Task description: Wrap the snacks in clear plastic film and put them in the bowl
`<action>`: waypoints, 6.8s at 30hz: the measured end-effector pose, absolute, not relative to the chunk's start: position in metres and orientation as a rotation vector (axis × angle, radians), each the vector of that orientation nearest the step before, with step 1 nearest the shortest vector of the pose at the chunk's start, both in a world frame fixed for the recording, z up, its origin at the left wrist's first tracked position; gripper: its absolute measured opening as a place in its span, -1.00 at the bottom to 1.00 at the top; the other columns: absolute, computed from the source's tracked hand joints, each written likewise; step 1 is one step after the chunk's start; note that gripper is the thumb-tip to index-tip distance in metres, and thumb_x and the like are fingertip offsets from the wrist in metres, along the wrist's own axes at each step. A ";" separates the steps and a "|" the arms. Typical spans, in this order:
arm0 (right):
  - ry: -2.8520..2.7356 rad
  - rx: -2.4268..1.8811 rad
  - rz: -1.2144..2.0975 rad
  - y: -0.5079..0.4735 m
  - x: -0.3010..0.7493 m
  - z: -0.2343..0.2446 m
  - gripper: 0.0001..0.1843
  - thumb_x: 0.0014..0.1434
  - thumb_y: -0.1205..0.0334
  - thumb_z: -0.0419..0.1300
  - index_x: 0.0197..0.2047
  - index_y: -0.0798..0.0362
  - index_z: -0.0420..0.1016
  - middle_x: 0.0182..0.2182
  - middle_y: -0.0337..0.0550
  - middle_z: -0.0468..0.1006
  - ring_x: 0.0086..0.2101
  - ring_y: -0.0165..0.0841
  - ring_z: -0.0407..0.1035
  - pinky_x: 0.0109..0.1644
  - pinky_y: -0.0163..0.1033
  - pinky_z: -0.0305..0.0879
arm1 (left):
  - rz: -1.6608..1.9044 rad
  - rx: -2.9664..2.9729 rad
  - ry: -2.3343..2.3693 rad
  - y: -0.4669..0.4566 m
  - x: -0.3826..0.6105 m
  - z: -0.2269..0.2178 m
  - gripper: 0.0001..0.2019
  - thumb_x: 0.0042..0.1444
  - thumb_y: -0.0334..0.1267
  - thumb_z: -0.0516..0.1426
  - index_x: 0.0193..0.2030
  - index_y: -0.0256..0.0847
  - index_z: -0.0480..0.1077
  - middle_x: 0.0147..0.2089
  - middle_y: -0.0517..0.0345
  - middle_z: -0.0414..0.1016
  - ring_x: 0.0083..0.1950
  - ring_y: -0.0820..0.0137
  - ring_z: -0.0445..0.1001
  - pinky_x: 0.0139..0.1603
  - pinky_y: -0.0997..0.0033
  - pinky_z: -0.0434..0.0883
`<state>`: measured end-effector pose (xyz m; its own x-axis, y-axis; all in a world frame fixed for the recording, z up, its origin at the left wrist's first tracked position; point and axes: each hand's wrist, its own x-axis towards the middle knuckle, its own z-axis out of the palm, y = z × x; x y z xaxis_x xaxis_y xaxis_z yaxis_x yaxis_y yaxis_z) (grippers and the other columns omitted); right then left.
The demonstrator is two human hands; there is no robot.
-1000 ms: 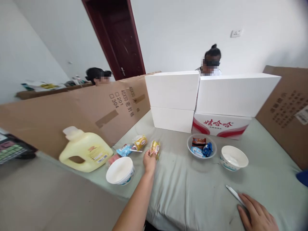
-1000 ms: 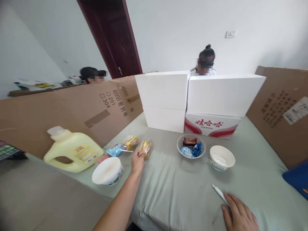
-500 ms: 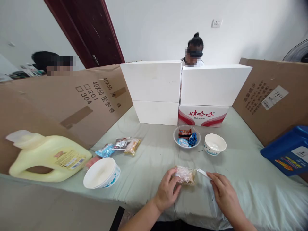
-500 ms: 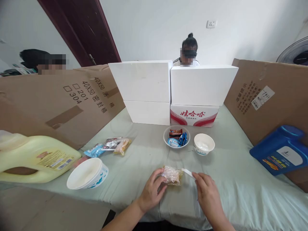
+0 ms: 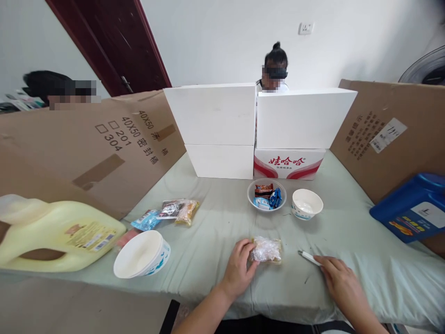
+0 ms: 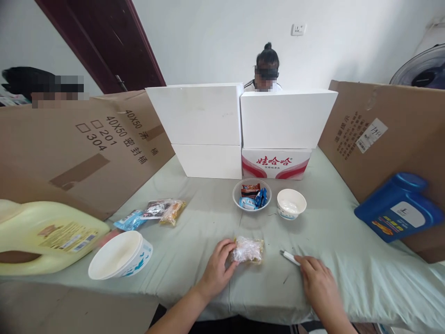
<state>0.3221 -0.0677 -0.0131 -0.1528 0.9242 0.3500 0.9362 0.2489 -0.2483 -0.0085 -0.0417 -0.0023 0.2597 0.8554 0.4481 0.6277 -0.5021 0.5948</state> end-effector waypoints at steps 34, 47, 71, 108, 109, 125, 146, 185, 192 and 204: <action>-2.298 -1.179 0.301 -0.079 0.216 0.070 -0.80 0.30 0.25 0.05 -0.02 0.00 0.38 -0.20 -0.09 0.53 -0.18 -0.28 0.42 -0.09 -0.13 0.39 | 0.795 2.576 1.256 -0.042 0.008 0.057 -0.69 0.17 -0.29 0.12 0.07 -0.14 0.38 0.03 -0.03 0.49 0.14 0.08 0.38 0.18 -0.10 0.26; -2.355 -1.453 -0.086 -0.059 0.219 0.037 -0.58 0.18 0.30 0.19 0.12 0.07 0.34 -0.10 -0.03 0.50 -0.06 -0.14 0.32 0.10 0.07 0.14 | 1.174 2.417 1.609 -0.018 0.016 0.050 -0.79 0.17 -0.43 0.02 -0.17 -0.21 0.46 -0.16 -0.03 0.46 -0.13 0.21 0.42 -0.11 0.17 0.40; -2.486 -1.336 0.168 -0.105 0.240 0.040 -0.81 0.16 0.49 0.01 -0.36 0.05 0.36 0.27 0.02 0.19 0.22 -0.06 0.09 0.10 0.09 0.28 | 0.686 1.609 1.319 -0.021 -0.005 0.023 -0.91 0.00 -0.35 0.14 -0.32 -0.22 0.44 -0.39 0.20 0.48 -0.37 0.41 0.42 -0.35 0.48 0.33; -2.290 -1.272 0.061 -0.099 0.234 -0.002 -0.90 0.18 0.18 0.18 -0.23 -0.03 0.38 0.00 -0.10 0.52 -0.04 -0.19 0.41 -0.06 -0.11 0.33 | 0.178 2.209 1.732 0.023 0.030 0.090 -0.75 0.26 -0.17 0.04 -0.20 -0.25 0.48 -0.28 -0.03 0.52 -0.21 0.17 0.52 -0.17 0.24 0.38; -2.286 -1.277 0.134 -0.101 0.233 0.000 -0.86 0.17 0.17 0.19 -0.19 -0.03 0.38 -0.04 -0.09 0.54 -0.08 -0.20 0.43 -0.08 -0.12 0.35 | 0.067 2.230 1.706 0.009 0.034 0.082 -0.75 0.24 -0.17 0.06 -0.19 -0.28 0.50 -0.25 -0.08 0.52 -0.19 0.12 0.52 -0.15 0.20 0.39; -2.604 -1.799 0.227 -0.053 0.199 0.069 -0.80 0.23 0.33 0.09 -0.09 0.09 0.44 -0.24 0.00 0.56 -0.30 -0.24 0.50 -0.29 -0.24 0.35 | 0.042 2.296 1.425 -0.064 0.000 0.035 -0.28 0.04 0.07 0.20 0.32 -0.05 0.18 0.42 -0.03 0.04 0.40 -0.10 0.00 0.33 -0.18 0.03; -2.531 -1.374 0.050 -0.053 0.229 -0.017 -0.16 0.18 -0.30 0.03 0.36 0.06 0.10 0.33 0.06 0.11 0.33 0.05 -0.19 0.31 0.24 -0.17 | 0.196 2.495 1.536 -0.019 -0.047 0.026 -0.42 0.21 -0.04 0.10 0.34 -0.13 0.16 0.43 -0.04 0.03 0.45 0.01 -0.12 0.37 -0.16 -0.10; -1.128 -1.428 1.095 -0.029 0.246 0.007 -0.52 -0.08 -0.18 0.28 -0.25 0.02 0.40 -0.48 -0.23 0.48 -0.49 -0.33 0.41 -0.38 -0.20 0.38 | 0.880 0.913 1.013 -0.025 -0.069 0.057 -0.50 -0.17 -0.08 0.36 -0.43 -0.19 0.08 0.29 -0.10 0.23 -0.05 0.20 0.54 -0.17 0.31 0.40; -1.178 -1.459 1.075 -0.031 0.241 0.012 -0.52 0.07 -0.23 0.14 -0.22 0.04 0.44 -0.66 -0.36 0.28 -0.64 -0.42 0.19 -0.56 -0.29 0.17 | 0.908 0.798 0.960 -0.022 -0.066 0.051 -0.58 -0.19 -0.16 0.39 -0.36 -0.21 0.23 -0.05 0.06 0.48 -0.29 0.50 0.46 -0.33 0.52 0.29; -1.324 -1.637 0.959 -0.020 0.255 0.001 -0.44 -0.03 -0.31 0.14 -0.30 0.05 0.49 -0.62 -0.27 0.40 -0.64 -0.41 0.21 -0.58 -0.30 0.13 | 1.113 1.048 1.273 0.001 -0.072 0.033 -0.62 -0.22 -0.26 0.26 -0.18 -0.23 0.39 -0.43 0.33 0.24 -0.44 0.52 0.36 -0.35 0.48 0.36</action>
